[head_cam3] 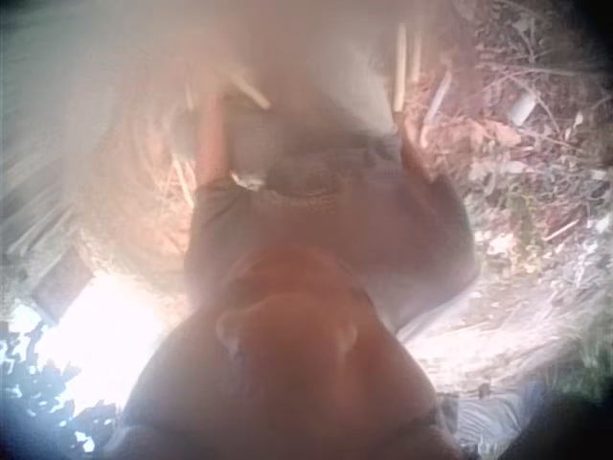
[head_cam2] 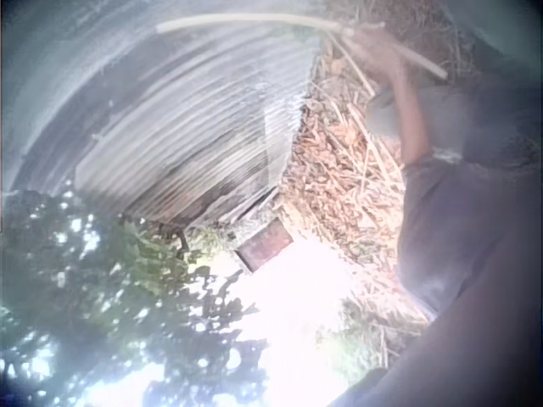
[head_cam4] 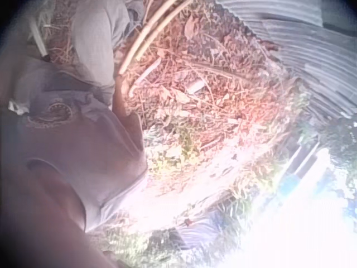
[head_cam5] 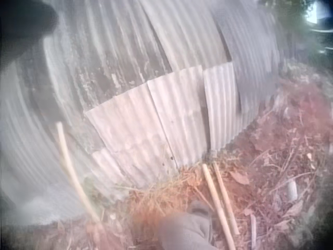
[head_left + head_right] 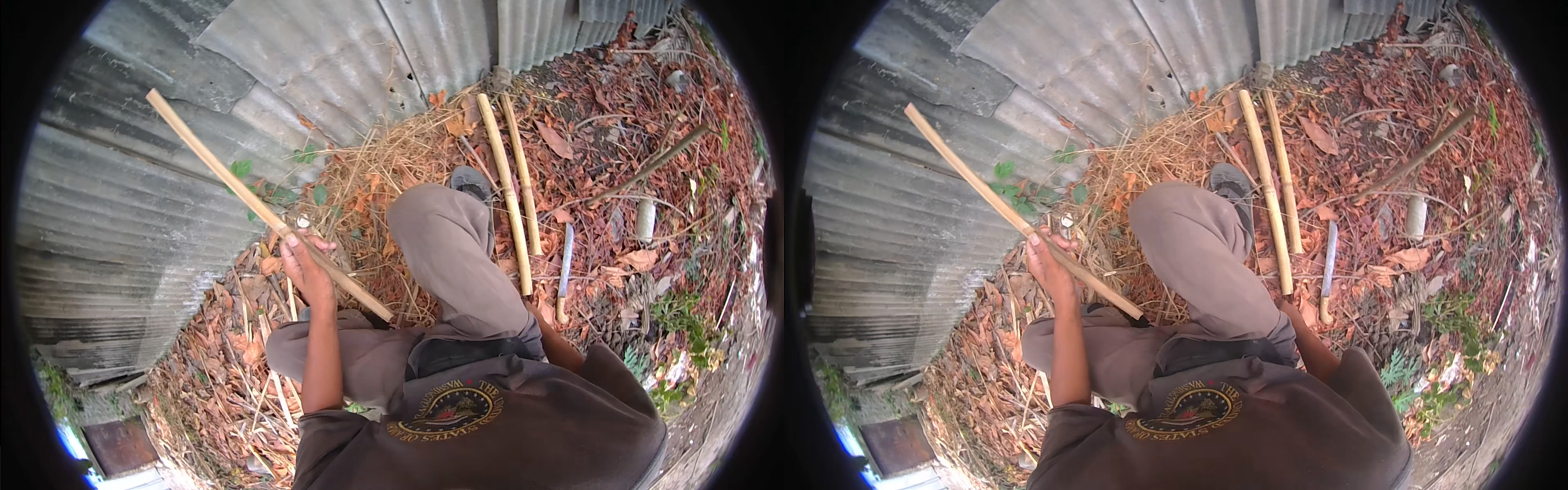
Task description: The person sits on the ground and uses a blue utility knife to shave and smooth a long bamboo stick. They hold the stick with their left hand and scrape along its length with the knife in their right hand, removing thin strips of bamboo.
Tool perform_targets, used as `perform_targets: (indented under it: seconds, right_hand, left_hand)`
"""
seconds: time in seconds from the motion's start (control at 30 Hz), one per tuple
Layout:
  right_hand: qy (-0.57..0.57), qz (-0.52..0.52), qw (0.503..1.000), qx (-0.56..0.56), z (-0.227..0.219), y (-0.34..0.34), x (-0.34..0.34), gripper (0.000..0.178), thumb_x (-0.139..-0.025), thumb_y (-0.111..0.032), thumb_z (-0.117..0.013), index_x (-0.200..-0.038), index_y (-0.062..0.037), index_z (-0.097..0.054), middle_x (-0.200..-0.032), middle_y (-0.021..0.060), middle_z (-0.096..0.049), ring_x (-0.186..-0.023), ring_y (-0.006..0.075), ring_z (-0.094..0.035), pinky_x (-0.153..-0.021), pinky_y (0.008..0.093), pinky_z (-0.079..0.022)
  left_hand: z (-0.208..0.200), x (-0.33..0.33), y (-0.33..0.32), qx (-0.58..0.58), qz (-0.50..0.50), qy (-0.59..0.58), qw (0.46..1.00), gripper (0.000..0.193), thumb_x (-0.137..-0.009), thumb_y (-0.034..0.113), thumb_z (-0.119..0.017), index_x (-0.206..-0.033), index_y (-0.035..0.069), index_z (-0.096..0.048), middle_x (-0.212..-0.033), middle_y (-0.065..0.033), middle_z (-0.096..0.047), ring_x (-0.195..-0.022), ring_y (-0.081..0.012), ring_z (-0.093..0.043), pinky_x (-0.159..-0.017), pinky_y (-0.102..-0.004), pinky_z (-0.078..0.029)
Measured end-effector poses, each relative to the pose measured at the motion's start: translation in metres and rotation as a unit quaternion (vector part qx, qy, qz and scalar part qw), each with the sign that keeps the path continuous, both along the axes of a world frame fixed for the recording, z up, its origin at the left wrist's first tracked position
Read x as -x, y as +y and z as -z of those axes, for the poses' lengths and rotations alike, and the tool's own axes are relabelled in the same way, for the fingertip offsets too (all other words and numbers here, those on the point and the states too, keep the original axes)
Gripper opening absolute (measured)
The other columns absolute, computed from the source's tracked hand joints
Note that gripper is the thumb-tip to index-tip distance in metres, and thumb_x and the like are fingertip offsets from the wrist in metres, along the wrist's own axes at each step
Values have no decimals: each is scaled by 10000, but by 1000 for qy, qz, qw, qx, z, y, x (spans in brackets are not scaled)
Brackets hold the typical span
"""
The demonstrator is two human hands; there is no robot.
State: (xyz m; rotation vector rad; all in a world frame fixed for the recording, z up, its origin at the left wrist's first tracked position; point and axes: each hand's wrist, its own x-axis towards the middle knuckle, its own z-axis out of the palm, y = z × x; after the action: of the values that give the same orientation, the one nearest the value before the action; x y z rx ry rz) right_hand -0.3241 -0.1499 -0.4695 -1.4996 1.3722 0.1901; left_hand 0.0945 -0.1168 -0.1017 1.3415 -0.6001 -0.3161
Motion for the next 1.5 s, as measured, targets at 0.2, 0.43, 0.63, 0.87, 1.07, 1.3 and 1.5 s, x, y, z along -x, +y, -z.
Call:
perform_targets:
  seconds: [0.2,0.43,0.63,0.87,1.07,1.3,1.5]
  right_hand:
    - [-40,-123,988,90,-4,-23,-8,352,-815,-336,-636,-908,4,-644,-819,226,-666,-840,392,-664,-734,452,-503]
    - [80,212,958,174,-44,-45,47,358,-803,-342,-684,-835,9,-622,-738,214,-642,-730,398,-640,-647,479,-485]
    - [344,173,916,114,-2,-3,133,934,-668,-528,-731,-1390,-62,-366,-1253,213,-539,-1213,371,-503,-988,480,-427]
    - [322,161,930,69,70,3,141,775,-609,-424,-801,-1210,-30,-510,-1141,196,-623,-1064,358,-620,-904,460,-504]
    - [307,138,941,41,19,-32,130,646,-631,-388,-799,-1096,-7,-562,-989,180,-656,-928,319,-658,-803,428,-536]
    - [379,168,895,164,90,-38,151,550,-695,-421,-760,-1016,-15,-574,-863,135,-650,-769,278,-668,-683,432,-553]
    - [-7,459,888,33,29,-77,129,278,-793,-231,-693,-816,-16,-518,-627,64,-535,-454,180,-532,-430,335,-468]
  left_hand:
    - [26,23,-35,-45,-12,-17,999,339,-1027,328,-429,-1135,7,-435,-849,-96,-608,-804,-202,-643,-775,-318,-521]
    - [15,4,-31,-68,-3,-48,996,228,-1022,212,-451,-1142,20,-424,-984,-130,-630,-916,-209,-648,-775,-323,-540]
    - [-3,-28,-44,-1,39,-57,998,186,-1005,149,-484,-1126,20,-429,-984,-126,-637,-963,-235,-658,-808,-345,-569]
    - [-24,-50,-47,35,4,-85,996,214,-1000,164,-505,-1123,10,-420,-972,-148,-642,-924,-248,-669,-801,-337,-557]
    - [-39,-67,-13,26,-109,-64,992,288,-1024,291,-443,-1063,6,-433,-850,-120,-614,-805,-223,-669,-746,-349,-578]
    - [-48,-84,-23,43,-115,-53,991,386,-1015,414,-415,-1011,30,-456,-749,-80,-563,-690,-200,-632,-651,-331,-565]
    - [-83,-112,-19,130,-110,-4,985,462,-1007,500,-382,-795,92,-431,-578,10,-354,-478,-91,-338,-450,-236,-317]
